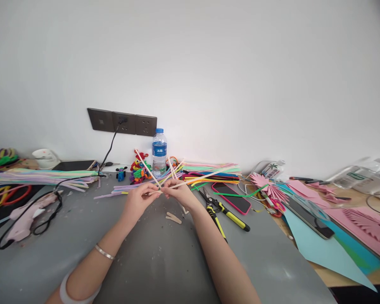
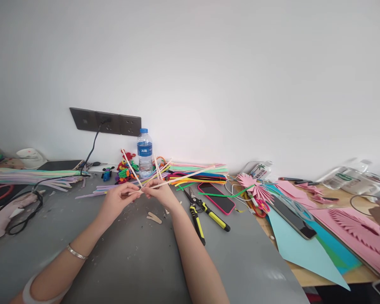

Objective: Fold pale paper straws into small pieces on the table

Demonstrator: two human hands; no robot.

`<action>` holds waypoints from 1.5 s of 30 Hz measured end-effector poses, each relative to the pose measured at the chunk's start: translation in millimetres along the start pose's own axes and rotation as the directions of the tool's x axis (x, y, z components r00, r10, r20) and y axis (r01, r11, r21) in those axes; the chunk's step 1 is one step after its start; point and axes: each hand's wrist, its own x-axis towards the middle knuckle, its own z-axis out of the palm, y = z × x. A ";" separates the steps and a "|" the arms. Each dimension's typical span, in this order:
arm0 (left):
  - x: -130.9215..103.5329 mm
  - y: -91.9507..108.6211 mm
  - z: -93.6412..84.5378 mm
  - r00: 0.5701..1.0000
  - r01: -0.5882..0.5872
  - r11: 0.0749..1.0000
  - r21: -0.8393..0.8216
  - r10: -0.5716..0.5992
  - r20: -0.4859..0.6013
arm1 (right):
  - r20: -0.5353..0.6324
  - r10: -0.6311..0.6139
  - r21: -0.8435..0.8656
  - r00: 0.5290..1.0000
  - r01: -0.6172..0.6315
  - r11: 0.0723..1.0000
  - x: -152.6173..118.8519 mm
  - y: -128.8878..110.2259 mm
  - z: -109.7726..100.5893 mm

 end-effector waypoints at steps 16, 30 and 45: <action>-1.3 5.7 -3.0 0.996 0.033 0.999 -0.042 -0.030 0.079 | 0.127 -0.034 -0.049 0.991 0.041 0.998 -3.6 -7.2 -4.8; -2.1 15.0 -5.7 0.972 0.124 0.977 -0.176 -0.083 0.222 | 0.337 -0.029 -0.095 0.941 0.065 0.993 -12.5 -22.4 -20.2; -6.1 15.3 -2.5 0.989 -0.003 0.998 -0.057 0.012 0.149 | 0.304 -0.071 -0.061 0.950 0.094 0.994 -12.5 -21.6 -16.4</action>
